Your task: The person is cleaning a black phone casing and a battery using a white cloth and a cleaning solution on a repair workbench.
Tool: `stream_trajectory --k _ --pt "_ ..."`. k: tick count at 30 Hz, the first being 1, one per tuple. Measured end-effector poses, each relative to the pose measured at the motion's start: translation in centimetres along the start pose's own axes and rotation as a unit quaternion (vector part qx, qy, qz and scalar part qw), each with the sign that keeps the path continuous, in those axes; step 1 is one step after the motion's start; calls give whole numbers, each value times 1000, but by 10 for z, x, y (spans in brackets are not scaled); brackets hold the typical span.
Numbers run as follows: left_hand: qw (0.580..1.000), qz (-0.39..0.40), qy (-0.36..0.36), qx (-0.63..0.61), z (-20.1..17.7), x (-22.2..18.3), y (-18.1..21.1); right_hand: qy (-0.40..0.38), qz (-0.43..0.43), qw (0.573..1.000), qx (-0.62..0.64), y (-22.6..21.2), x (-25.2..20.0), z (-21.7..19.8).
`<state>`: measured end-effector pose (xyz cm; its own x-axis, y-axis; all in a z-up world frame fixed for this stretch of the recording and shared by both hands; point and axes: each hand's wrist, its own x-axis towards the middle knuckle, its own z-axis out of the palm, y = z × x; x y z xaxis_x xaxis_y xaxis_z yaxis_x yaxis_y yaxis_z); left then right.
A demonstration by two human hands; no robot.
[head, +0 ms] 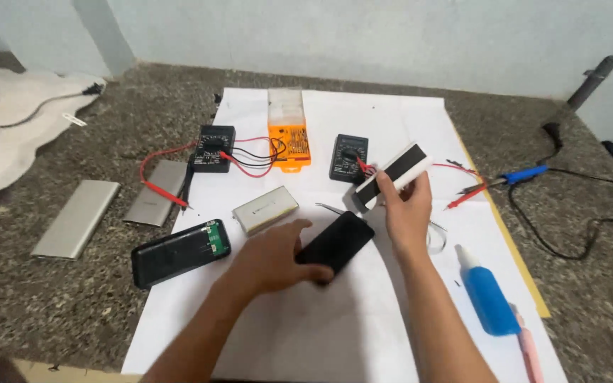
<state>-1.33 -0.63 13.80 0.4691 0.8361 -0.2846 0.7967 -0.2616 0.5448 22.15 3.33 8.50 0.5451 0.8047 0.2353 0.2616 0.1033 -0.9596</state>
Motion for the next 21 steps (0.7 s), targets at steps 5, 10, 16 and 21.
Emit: stream_trajectory --k 5,10,16,21 --pt "988 99 74 -96 -6 85 -34 -6 -39 998 55 -5 -3 -5" --pt "948 217 129 -194 22 135 -59 -57 -119 991 17 18 2 -17" --pt "976 188 54 -95 9 129 -54 -85 -83 987 -106 2 -12 -7" --pt "985 160 3 -71 3 117 -53 -112 -121 975 -150 0 -11 -10"
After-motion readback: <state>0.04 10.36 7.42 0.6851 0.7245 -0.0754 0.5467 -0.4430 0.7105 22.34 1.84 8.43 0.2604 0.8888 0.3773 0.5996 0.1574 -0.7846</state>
